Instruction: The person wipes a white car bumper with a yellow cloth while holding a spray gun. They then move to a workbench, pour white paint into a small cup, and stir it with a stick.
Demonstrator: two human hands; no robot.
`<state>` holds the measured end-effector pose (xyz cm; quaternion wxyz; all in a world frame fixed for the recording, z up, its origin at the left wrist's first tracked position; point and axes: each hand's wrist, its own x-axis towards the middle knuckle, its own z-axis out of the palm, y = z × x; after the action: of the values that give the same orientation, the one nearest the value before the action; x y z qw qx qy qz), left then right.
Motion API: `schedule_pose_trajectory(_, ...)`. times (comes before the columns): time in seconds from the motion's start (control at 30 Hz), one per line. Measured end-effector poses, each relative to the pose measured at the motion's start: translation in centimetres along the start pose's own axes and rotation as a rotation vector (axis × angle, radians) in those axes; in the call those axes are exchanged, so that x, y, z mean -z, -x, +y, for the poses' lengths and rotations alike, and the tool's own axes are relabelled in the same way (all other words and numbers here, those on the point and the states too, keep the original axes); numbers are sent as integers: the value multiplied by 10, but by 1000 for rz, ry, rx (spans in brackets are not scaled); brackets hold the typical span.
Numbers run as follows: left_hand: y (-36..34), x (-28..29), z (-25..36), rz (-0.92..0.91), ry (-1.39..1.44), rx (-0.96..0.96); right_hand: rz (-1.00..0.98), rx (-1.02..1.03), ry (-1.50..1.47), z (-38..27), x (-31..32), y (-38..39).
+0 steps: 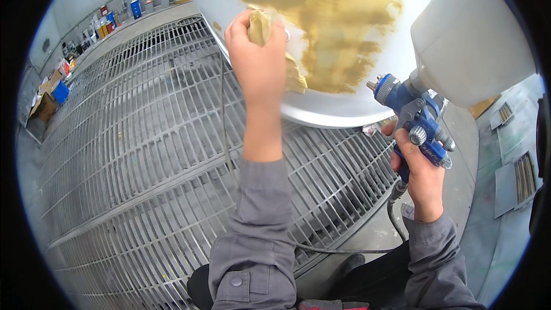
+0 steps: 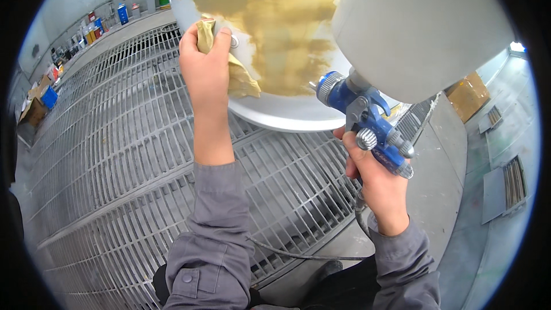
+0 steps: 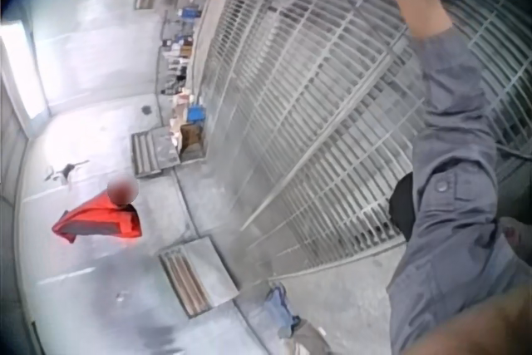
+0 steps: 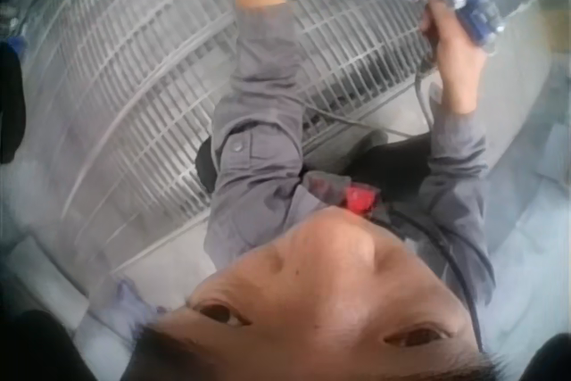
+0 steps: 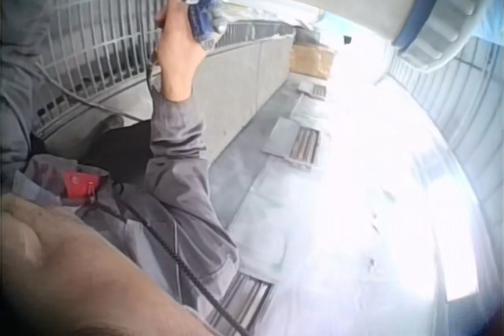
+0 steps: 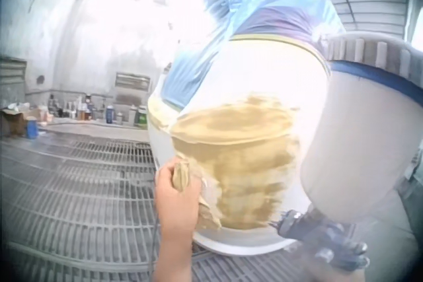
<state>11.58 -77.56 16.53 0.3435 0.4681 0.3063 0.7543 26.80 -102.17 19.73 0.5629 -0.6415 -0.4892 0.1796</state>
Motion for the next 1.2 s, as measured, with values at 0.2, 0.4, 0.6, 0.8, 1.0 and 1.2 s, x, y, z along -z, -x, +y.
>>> schedule_pose_trajectory(0.2, 5, 3, -19, -39, 112, -121, 17, -10, -19, 1, 9, 1)
schedule_pose_trajectory(0.4, 13, -7, -25, 25, -95, -358, -20, -40, -13, 4, 12, 1)
schedule_pose_trajectory(0.6, 23, -16, -16, 59, -28, -290, -45, -35, -21, 6, 5, 0)
schedule_pose_trajectory(0.8, 7, -8, 8, -49, 33, 12, -75, -45, -2, 7, 4, -1)
schedule_pose_trajectory(1.0, 2, -15, 18, 21, -160, 32, -87, -88, 13, 6, 3, 0)
schedule_pose_trajectory(1.2, -7, -3, 9, 71, 526, 287, -95, -85, 7, 3, 6, 5)
